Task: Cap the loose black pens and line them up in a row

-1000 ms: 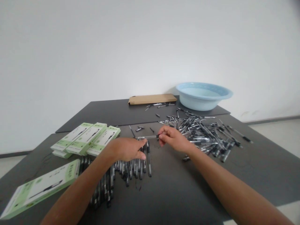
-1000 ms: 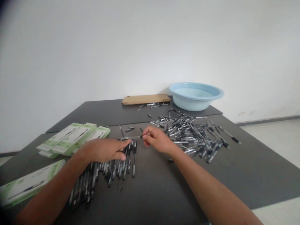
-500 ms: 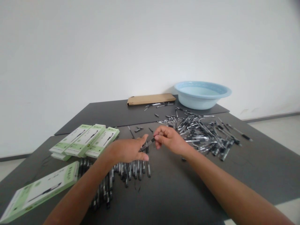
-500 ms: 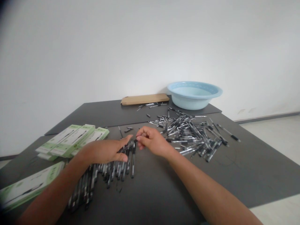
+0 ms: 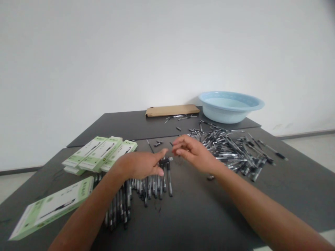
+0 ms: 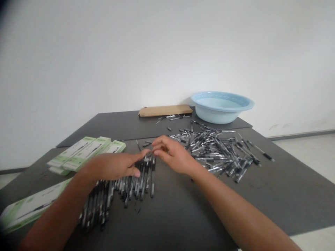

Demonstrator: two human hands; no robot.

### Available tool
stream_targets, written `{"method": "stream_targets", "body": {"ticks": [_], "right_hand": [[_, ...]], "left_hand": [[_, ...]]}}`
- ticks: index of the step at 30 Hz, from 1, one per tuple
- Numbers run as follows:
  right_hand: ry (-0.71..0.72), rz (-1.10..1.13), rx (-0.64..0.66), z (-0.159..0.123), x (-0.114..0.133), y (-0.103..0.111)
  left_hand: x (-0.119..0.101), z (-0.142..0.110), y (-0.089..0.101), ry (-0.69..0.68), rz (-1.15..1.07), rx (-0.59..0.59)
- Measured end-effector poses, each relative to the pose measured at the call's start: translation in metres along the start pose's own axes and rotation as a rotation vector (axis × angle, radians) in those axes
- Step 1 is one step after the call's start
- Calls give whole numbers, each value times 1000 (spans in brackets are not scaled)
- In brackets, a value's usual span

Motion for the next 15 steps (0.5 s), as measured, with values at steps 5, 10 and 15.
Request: {"method": "stream_targets", "body": {"ticks": [5,10,15], "right_hand": [[-298,-696,293,42,-42,-4],[-353,-672,481,78,-69,-55],[-396,-559,556,100,-96,-91]], "left_hand": [[16,-4,12,63,-17,15],[35,-5,19,70,-44,-54],[40,-8,20,36,-61,-52]]}}
Point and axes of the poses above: each hand's wrist, its own z-axis towards the middle knuckle, its own y-axis out of the back of the hand, x = y × z, the point moved 3 cm from there along z, towards the middle knuckle, and after that the axes turned 15 degrees about y, right-handed, at the moved point
